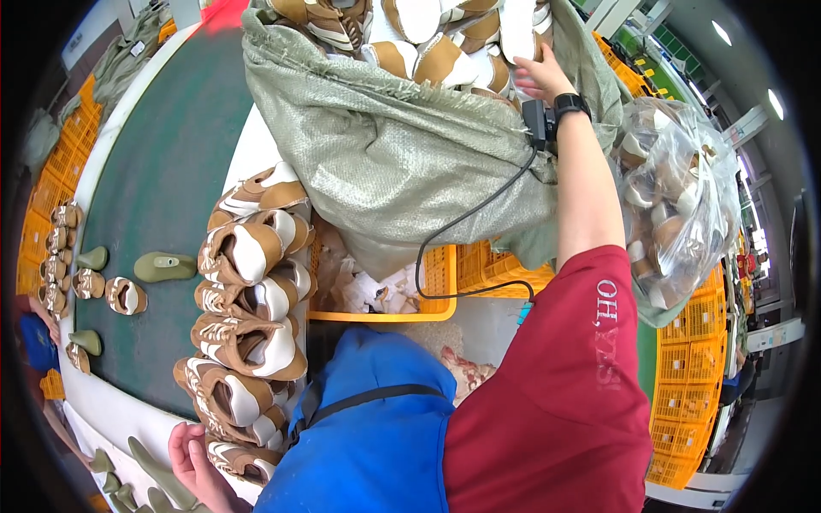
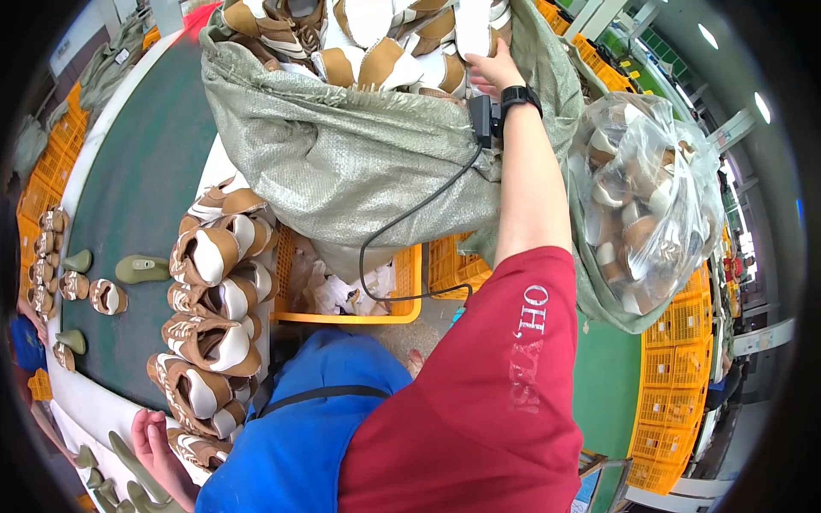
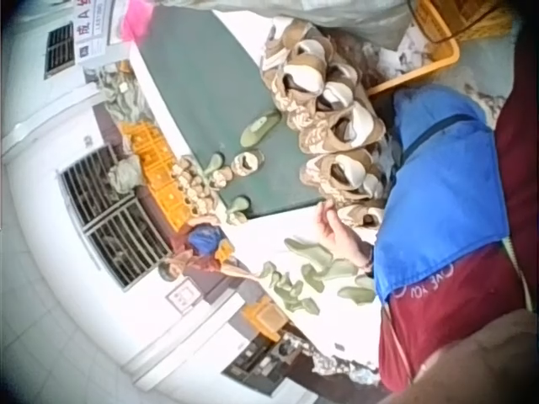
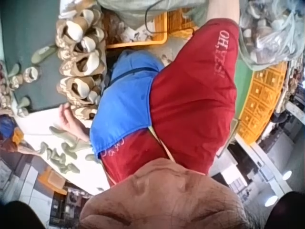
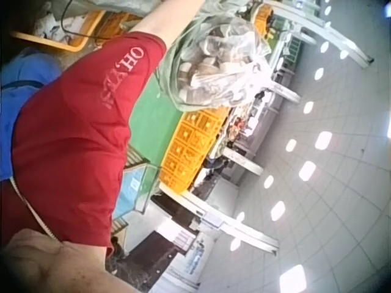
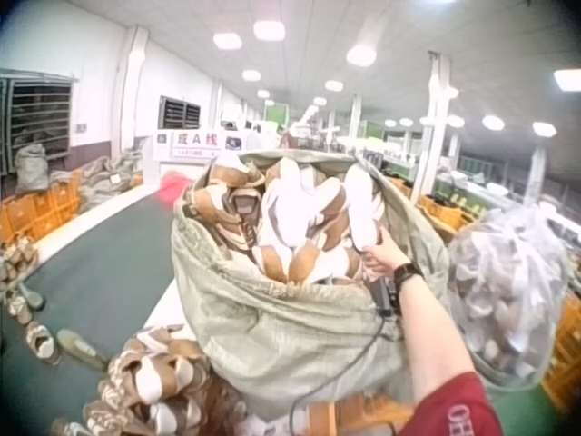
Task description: Sort manufactured shoes by placing them onto a conveyor belt and matching them with shoe lasts.
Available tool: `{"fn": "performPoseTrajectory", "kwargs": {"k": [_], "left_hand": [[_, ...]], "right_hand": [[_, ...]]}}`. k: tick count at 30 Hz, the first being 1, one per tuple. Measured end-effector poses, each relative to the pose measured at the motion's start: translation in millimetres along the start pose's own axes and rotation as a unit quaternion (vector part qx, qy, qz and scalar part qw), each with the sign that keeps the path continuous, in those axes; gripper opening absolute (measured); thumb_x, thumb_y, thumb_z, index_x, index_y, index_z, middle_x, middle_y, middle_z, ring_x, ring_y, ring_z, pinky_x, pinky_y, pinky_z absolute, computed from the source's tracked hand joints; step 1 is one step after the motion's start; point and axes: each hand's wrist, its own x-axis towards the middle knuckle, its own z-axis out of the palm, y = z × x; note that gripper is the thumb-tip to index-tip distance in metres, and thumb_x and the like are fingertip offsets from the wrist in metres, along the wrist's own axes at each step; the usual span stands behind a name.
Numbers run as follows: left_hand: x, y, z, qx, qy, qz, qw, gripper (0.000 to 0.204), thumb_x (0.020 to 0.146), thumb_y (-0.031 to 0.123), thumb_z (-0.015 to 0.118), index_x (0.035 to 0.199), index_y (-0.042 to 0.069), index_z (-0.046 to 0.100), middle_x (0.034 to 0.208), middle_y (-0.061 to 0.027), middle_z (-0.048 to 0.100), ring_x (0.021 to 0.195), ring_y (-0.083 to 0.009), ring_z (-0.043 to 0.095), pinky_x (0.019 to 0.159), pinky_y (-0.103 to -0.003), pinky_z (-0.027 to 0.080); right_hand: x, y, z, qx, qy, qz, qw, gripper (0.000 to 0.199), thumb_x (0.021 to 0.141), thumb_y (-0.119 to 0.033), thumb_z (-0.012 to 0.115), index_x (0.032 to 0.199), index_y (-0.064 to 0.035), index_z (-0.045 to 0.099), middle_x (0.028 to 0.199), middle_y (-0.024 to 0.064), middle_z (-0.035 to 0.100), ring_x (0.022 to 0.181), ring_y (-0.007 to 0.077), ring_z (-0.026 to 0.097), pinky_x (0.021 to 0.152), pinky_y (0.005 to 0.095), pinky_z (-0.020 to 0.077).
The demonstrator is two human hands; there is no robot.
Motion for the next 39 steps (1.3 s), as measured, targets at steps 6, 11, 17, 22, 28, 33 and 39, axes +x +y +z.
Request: {"fn": "performPoseTrajectory", "kwargs": {"k": [6,11,17,22,28,33,39], "left_hand": [[13,-7,1,-0.005,-0.021,0.014,1.0,0.023,0.089,0.007,0.05,0.11,-0.002,0.051,0.092,-0.0081,0.058,0.089,-0.0145,0.055,0.086,-0.028,0.043],[4,22,18,0.057,-0.002,-0.049,0.997,0.025,0.09,0.007,0.051,0.113,-0.001,0.052,0.105,-0.0133,0.06,0.098,-0.0186,0.055,0.088,-0.028,0.042],[6,39,29,0.074,0.013,-0.052,0.996,0.022,0.089,0.008,0.053,0.109,0.0,0.056,0.102,-0.0118,0.062,0.096,-0.019,0.057,0.085,-0.028,0.044],[1,39,27,0.081,0.015,-0.036,0.996,0.023,0.089,0.01,0.054,0.109,-0.001,0.057,0.102,-0.0103,0.061,0.093,-0.0164,0.056,0.084,-0.027,0.043],[7,14,17,0.026,0.006,-0.017,1.0,0.02,0.084,0.0,0.053,0.104,-0.004,0.053,0.091,-0.0096,0.061,0.088,-0.0158,0.059,0.08,-0.026,0.045],[6,11,28,0.047,-0.026,0.005,0.999,0.023,0.083,-0.001,0.054,0.106,-0.003,0.055,0.094,-0.0086,0.063,0.089,-0.0147,0.059,0.082,-0.026,0.045],[-17,-3,13,0.073,0.0,0.015,0.997,0.022,0.082,0.0,0.056,0.104,-0.002,0.057,0.09,-0.0074,0.064,0.085,-0.0134,0.059,0.078,-0.025,0.046]], "right_hand": [[92,54,-27,-0.039,0.233,0.002,0.972,0.074,0.074,-0.03,0.067,0.136,-0.0112,0.03,0.104,0.0103,0.052,0.088,0.0238,0.053,0.072,0.0373,0.0456],[51,28,-1,0.277,0.116,0.101,0.949,0.067,0.074,-0.045,0.067,0.124,-0.011,0.04,0.11,0.0072,0.046,0.099,0.0262,0.048,0.082,0.0442,0.0417],[61,20,4,0.178,0.239,-0.026,0.954,0.088,0.061,-0.044,0.076,0.121,0.0114,0.043,0.119,0.0207,0.052,0.109,0.027,0.051,0.091,0.0361,0.0394],[12,-38,20,0.272,0.168,-0.177,0.931,0.047,0.07,-0.025,0.073,0.099,0.0083,0.057,0.1,0.0119,0.061,0.088,0.0166,0.056,0.078,0.0263,0.0434],[-134,-97,61,0.373,-0.069,-0.343,0.859,0.021,0.09,-0.015,0.054,0.106,-0.001,0.052,0.1,0.0055,0.06,0.091,0.0109,0.056,0.081,0.0253,0.0436],[-269,-104,124,-0.058,-0.144,-0.526,0.836,0.029,0.07,-0.023,0.074,0.08,-0.0038,0.054,0.067,0.0071,0.048,0.062,0.0202,0.051,0.056,0.0319,0.0388],[-321,-86,230,-0.109,-0.296,-0.711,0.628,0.022,0.069,-0.021,0.069,0.08,-0.008,0.056,0.065,0.0055,0.056,0.064,0.024,0.057,0.062,0.0351,0.0438]]}}
